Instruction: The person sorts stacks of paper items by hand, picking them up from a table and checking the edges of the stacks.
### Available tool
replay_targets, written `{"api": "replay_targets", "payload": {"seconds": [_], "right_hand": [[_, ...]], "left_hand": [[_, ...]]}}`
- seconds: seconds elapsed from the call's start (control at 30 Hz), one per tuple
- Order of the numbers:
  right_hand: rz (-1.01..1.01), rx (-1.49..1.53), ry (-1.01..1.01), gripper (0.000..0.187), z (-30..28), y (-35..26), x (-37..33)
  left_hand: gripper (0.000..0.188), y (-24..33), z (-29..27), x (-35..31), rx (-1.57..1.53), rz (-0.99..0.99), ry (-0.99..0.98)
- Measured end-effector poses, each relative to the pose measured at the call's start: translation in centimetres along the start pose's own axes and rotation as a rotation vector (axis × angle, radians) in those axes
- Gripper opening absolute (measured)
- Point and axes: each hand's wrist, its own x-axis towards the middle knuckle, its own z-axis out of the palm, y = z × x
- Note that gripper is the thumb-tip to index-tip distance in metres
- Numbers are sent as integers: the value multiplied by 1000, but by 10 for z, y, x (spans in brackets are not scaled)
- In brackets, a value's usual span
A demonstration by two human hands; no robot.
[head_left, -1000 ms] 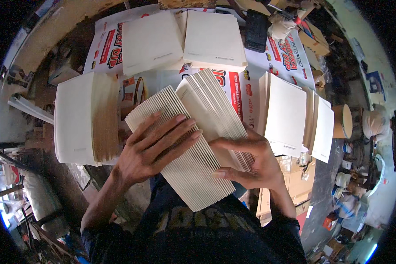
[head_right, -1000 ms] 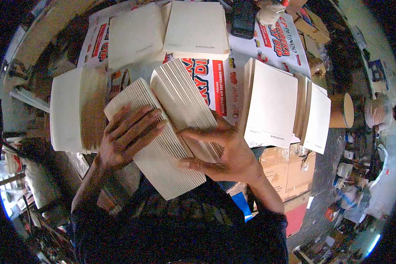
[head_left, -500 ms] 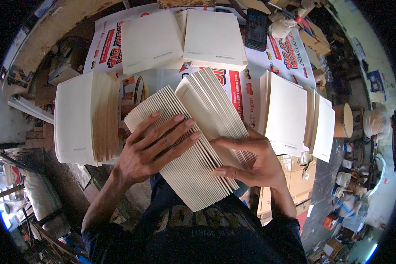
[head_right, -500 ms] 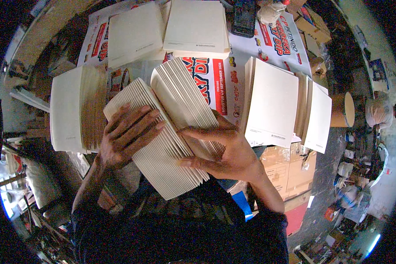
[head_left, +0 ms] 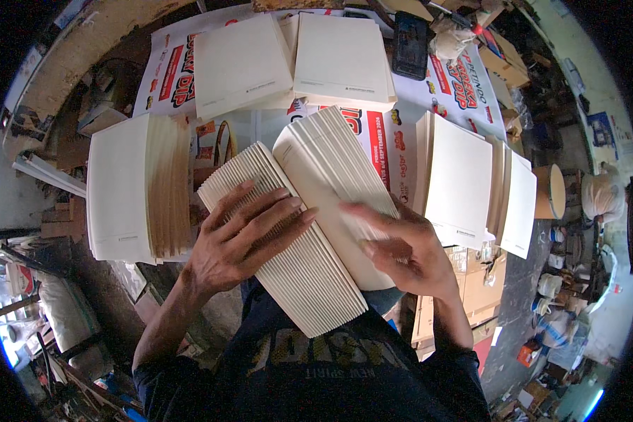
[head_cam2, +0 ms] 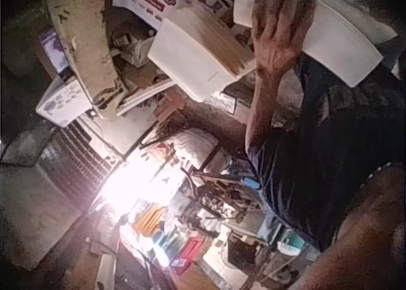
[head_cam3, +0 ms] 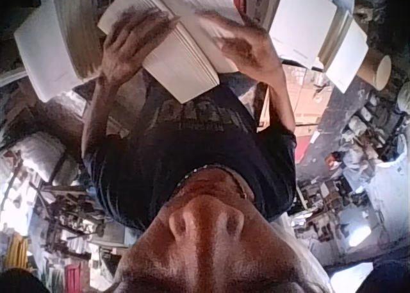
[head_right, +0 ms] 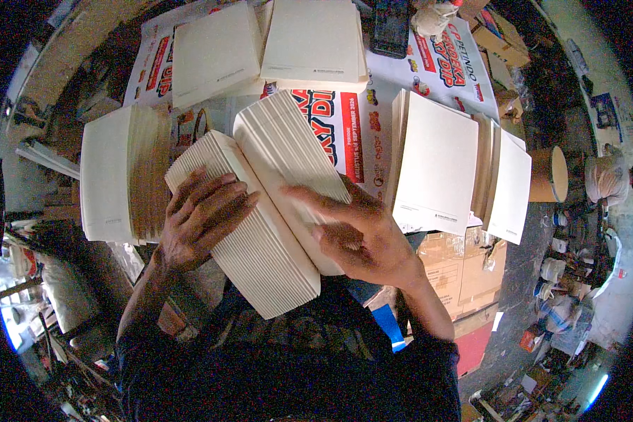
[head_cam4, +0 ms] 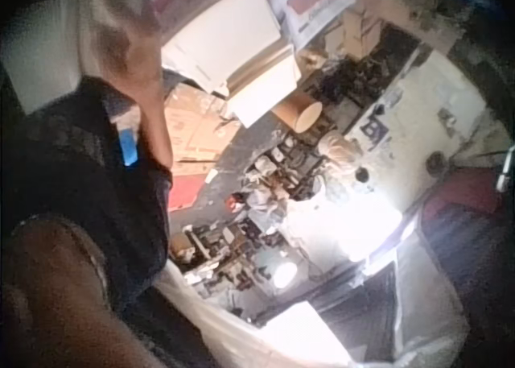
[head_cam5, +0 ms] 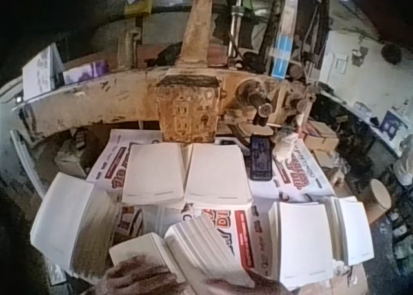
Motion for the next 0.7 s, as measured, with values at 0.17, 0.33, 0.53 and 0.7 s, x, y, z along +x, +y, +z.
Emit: {"api": "replay_targets", "payload": {"seconds": [0.17, 0.33, 0.53, 0.7], "right_hand": [[-19, -155, -64, 32, -3, -9, 4], [-82, -225, -32, 53, -1, -8, 4], [-68, -260, -69, 55, -6, -4, 5], [-67, -218, -87, 50, -9, -4, 4]], "left_hand": [[49, -1, -1, 2, 50, 20, 10], [46, 1, -4, 4, 30, 2, 2], [45, -2, 2, -1, 17, 7, 34], [44, -1, -3, 2, 29, 19, 45]]}}
